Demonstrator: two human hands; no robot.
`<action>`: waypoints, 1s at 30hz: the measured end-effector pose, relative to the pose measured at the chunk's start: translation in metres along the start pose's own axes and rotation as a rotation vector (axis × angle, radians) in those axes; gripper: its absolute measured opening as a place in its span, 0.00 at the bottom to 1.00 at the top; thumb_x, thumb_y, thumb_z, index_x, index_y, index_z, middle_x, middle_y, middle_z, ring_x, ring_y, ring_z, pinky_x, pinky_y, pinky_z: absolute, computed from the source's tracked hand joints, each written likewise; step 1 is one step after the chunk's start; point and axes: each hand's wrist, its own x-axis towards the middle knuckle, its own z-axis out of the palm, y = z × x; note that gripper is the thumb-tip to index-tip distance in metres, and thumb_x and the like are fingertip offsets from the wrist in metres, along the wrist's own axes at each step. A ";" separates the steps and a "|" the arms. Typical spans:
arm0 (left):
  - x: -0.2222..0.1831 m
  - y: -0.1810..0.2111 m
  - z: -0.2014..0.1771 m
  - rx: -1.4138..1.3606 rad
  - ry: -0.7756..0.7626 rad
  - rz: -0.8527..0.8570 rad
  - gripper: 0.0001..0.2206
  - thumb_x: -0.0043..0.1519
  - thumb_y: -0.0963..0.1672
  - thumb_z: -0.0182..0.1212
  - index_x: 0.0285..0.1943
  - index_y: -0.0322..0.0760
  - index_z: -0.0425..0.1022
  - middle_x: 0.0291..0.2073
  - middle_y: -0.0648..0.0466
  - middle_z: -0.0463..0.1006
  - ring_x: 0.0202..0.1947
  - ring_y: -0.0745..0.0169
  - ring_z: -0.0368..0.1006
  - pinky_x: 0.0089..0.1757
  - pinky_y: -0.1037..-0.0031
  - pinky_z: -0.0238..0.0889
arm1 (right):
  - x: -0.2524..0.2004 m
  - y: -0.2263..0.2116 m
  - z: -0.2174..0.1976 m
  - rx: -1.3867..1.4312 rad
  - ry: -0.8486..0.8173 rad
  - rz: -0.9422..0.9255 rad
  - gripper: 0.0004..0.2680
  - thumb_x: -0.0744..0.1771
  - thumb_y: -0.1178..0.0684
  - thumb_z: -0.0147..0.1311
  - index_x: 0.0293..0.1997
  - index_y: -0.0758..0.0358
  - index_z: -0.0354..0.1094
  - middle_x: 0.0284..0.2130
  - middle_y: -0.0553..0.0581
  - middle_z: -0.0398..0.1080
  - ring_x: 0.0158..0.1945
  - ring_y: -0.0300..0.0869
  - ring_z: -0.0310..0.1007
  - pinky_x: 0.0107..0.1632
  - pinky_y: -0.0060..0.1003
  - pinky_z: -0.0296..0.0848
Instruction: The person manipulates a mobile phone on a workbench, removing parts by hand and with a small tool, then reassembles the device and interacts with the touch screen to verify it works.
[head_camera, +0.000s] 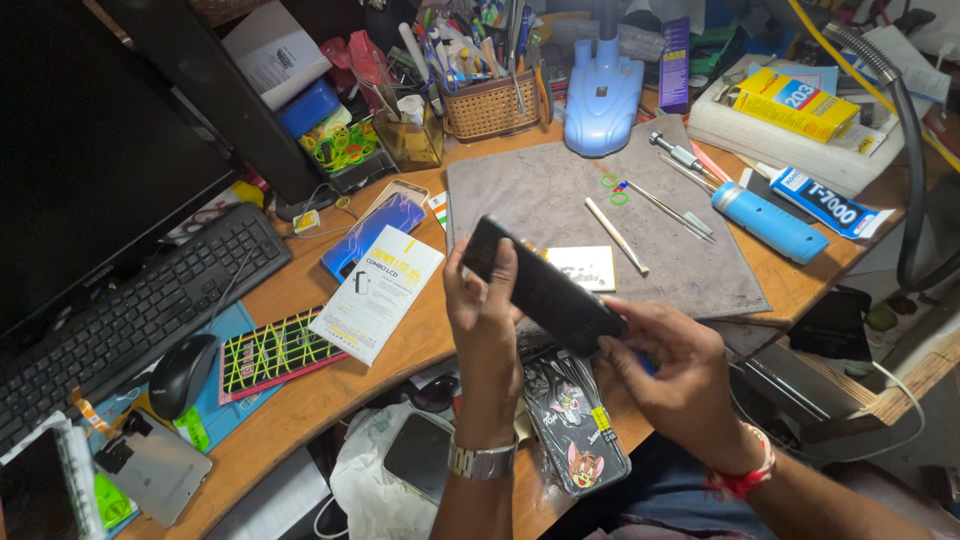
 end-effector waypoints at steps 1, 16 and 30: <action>-0.001 0.004 0.000 0.014 0.013 -0.043 0.31 0.64 0.46 0.65 0.74 0.31 0.59 0.50 0.47 0.71 0.47 0.63 0.75 0.42 0.70 0.77 | 0.000 -0.006 -0.001 -0.133 0.016 -0.067 0.15 0.62 0.63 0.63 0.55 0.60 0.74 0.41 0.58 0.77 0.40 0.43 0.79 0.45 0.31 0.78; 0.013 0.000 -0.002 -0.096 0.071 -0.184 0.20 0.60 0.46 0.66 0.58 0.41 0.65 0.41 0.54 0.74 0.38 0.63 0.77 0.33 0.70 0.77 | 0.045 0.000 -0.017 0.284 -0.337 0.057 0.14 0.64 0.61 0.60 0.55 0.70 0.71 0.53 0.58 0.71 0.60 0.42 0.72 0.62 0.41 0.74; 0.029 -0.022 0.012 -0.160 0.132 -0.147 0.23 0.61 0.45 0.62 0.65 0.44 0.60 0.46 0.52 0.75 0.42 0.58 0.79 0.37 0.67 0.78 | 0.054 0.019 -0.008 -0.209 0.057 -0.334 0.11 0.62 0.63 0.66 0.47 0.68 0.75 0.42 0.61 0.76 0.46 0.41 0.78 0.50 0.32 0.75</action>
